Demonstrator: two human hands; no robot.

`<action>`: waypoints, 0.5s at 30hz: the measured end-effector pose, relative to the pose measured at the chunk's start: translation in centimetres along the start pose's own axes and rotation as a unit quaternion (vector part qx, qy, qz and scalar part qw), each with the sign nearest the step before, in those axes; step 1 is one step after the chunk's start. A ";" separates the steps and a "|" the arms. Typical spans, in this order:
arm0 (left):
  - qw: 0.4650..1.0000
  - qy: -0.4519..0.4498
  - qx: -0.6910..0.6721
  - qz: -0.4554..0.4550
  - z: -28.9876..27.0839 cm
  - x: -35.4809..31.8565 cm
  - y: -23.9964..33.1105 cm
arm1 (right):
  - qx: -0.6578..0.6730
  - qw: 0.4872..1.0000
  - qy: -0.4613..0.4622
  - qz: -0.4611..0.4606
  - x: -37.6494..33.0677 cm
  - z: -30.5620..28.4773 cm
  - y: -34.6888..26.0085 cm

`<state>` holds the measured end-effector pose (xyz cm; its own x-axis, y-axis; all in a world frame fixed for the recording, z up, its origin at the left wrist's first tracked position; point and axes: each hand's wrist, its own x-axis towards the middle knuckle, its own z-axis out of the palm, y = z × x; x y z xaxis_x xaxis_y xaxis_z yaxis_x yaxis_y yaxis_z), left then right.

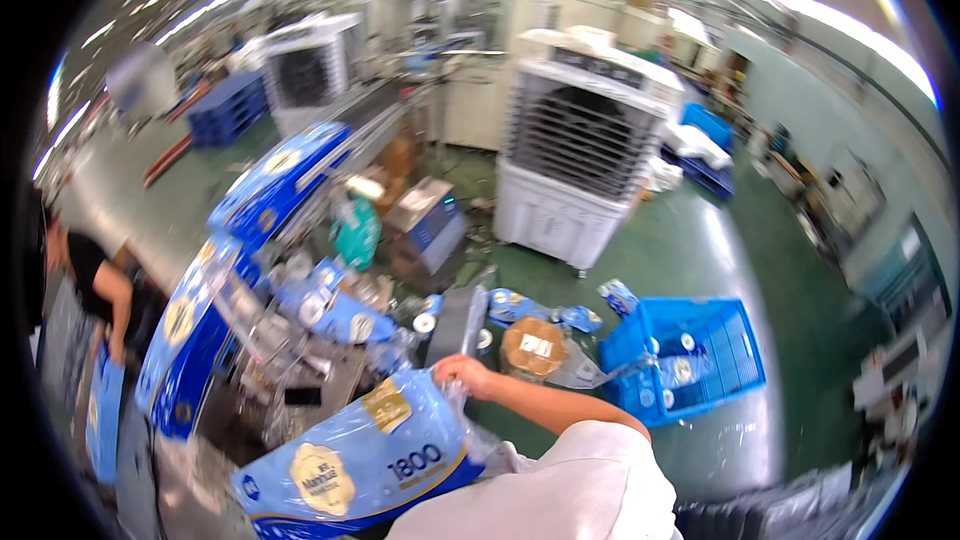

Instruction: The person repeatedly places blue tissue paper packages onto a table, wraps them in gray plastic bags, and stacks the wrapped bundles. A coworker performs similar wrapping actions across the table.

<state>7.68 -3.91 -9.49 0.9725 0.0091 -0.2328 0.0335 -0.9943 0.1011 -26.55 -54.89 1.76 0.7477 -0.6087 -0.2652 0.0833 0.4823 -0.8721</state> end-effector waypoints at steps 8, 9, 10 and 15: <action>0.963 -0.011 0.003 0.271 -3.7 -3.9 17.5 | -0.394 0.842 0.283 -0.236 -19.7 -10.4 -20.6; 0.955 -0.012 0.007 0.295 -4.2 -4.2 18.7 | -0.443 0.809 0.293 -0.251 -21.6 -11.0 -22.5; 0.948 -0.011 0.010 0.318 -4.6 -4.7 20.1 | -0.475 0.766 0.358 -0.242 -23.6 -12.4 -23.9; 0.911 -0.028 0.038 0.410 -5.2 -8.0 25.9 | -0.488 0.463 0.723 -0.157 -35.7 -19.5 -27.2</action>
<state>2.00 -29.14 -0.02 0.6500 -0.7431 -0.1592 -0.7168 -0.6691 0.1962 -68.32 -58.53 26.91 -0.4810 -0.6784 0.5554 -0.8272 0.1413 -0.5438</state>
